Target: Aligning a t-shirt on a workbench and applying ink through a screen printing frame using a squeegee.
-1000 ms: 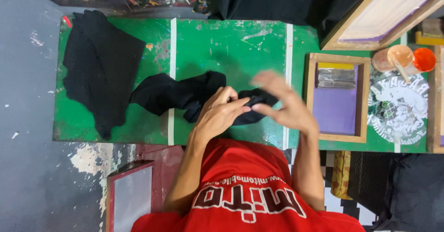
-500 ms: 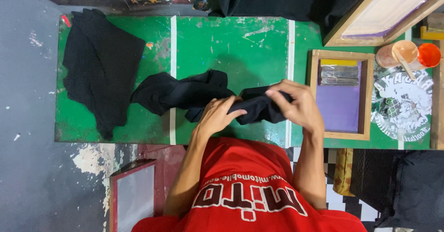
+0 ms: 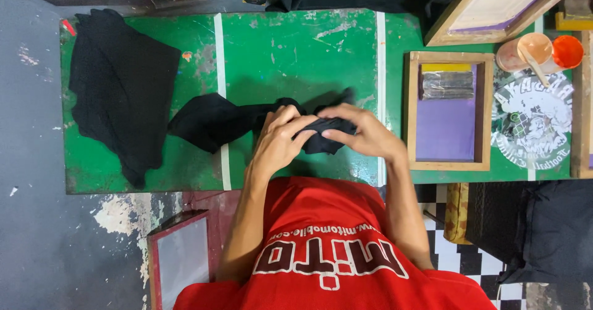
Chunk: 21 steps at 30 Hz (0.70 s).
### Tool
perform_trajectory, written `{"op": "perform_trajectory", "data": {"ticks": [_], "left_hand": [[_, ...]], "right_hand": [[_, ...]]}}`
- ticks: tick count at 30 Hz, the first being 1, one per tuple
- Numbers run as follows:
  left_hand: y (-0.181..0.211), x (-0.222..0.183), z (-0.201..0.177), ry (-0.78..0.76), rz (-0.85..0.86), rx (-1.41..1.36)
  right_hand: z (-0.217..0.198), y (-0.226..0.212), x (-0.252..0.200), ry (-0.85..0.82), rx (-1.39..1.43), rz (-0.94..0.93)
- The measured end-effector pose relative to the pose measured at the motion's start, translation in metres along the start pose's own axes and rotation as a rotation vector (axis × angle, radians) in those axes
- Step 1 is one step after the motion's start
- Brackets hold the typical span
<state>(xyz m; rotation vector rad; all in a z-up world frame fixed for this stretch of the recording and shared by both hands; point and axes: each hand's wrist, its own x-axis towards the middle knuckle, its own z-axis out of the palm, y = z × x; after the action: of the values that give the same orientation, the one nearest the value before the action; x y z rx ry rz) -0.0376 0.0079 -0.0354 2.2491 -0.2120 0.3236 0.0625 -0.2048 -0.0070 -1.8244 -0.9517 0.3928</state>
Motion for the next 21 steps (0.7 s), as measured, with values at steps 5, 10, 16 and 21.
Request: {"op": "perform_trajectory", "data": {"ticks": [5,10,16,21], "left_hand": [[-0.004,-0.003,0.006,0.093,-0.170,-0.136],[0.003,0.000,0.011,0.248,-0.078,-0.015],[-0.013,-0.011,0.046,0.303,-0.059,-0.107],[-0.014,-0.010,0.059,0.328,-0.185,-0.323]], "right_hand": [[0.025,0.015,-0.003,0.147,-0.086,0.021],[0.031,0.007,-0.001,0.194,-0.254,0.018],[0.034,-0.011,-0.001,0.262,-0.276,0.151],[0.031,-0.020,-0.001,0.334,-0.457,-0.131]]}}
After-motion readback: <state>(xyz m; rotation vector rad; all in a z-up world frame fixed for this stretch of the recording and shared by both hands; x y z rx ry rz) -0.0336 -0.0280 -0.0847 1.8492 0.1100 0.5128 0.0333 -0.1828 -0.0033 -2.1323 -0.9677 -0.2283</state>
